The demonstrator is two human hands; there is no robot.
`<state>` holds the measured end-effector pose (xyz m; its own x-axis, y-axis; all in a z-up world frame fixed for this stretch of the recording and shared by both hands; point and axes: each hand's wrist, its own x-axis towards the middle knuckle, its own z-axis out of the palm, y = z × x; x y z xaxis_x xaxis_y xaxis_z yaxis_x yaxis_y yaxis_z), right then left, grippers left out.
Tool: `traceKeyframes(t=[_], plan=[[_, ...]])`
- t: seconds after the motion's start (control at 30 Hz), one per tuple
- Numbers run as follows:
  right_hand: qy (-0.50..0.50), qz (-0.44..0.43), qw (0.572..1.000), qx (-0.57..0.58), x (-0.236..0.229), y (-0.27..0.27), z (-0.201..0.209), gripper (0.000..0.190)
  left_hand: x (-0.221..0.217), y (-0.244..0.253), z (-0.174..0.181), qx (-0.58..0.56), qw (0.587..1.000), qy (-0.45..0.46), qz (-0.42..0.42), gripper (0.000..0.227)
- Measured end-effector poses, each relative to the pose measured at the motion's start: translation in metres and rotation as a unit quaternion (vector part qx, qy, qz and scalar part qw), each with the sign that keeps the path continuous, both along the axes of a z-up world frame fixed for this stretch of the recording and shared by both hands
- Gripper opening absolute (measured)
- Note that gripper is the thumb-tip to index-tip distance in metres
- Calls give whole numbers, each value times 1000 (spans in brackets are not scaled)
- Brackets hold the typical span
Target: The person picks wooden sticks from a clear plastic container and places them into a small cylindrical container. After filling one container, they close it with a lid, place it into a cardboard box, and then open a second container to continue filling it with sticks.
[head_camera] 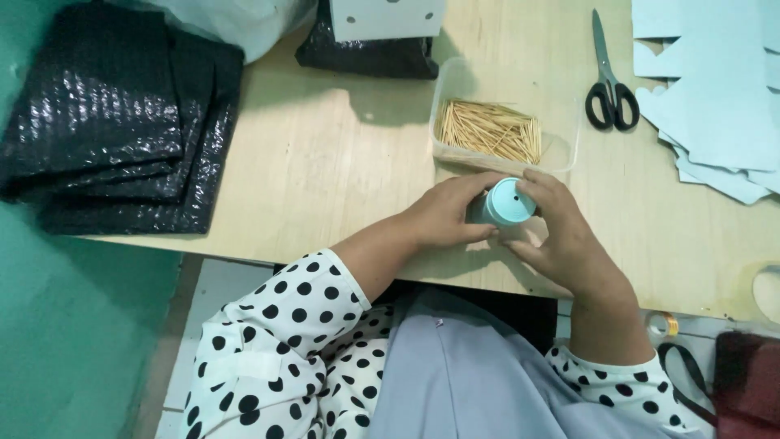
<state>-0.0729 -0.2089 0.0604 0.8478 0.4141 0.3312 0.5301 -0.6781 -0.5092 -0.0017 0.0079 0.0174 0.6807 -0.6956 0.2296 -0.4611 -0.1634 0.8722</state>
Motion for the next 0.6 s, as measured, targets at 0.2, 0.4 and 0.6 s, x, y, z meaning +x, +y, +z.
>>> traceKeyframes(t=[0.2, 0.4, 0.6], plan=[[-33, -44, 998, -8, -9, -1, -58, 99, -2, -1, -3, 52, 998, 15, 18, 71], [-152, -7, 988, 14, -10, 16, -42, 103, -15, 18, 19, -17, 996, 78, 27, 70], [-246, 49, 967, 35, 15, 39, -18, 107, -9, 50, 51, -85, 990, 96, 60, 71]])
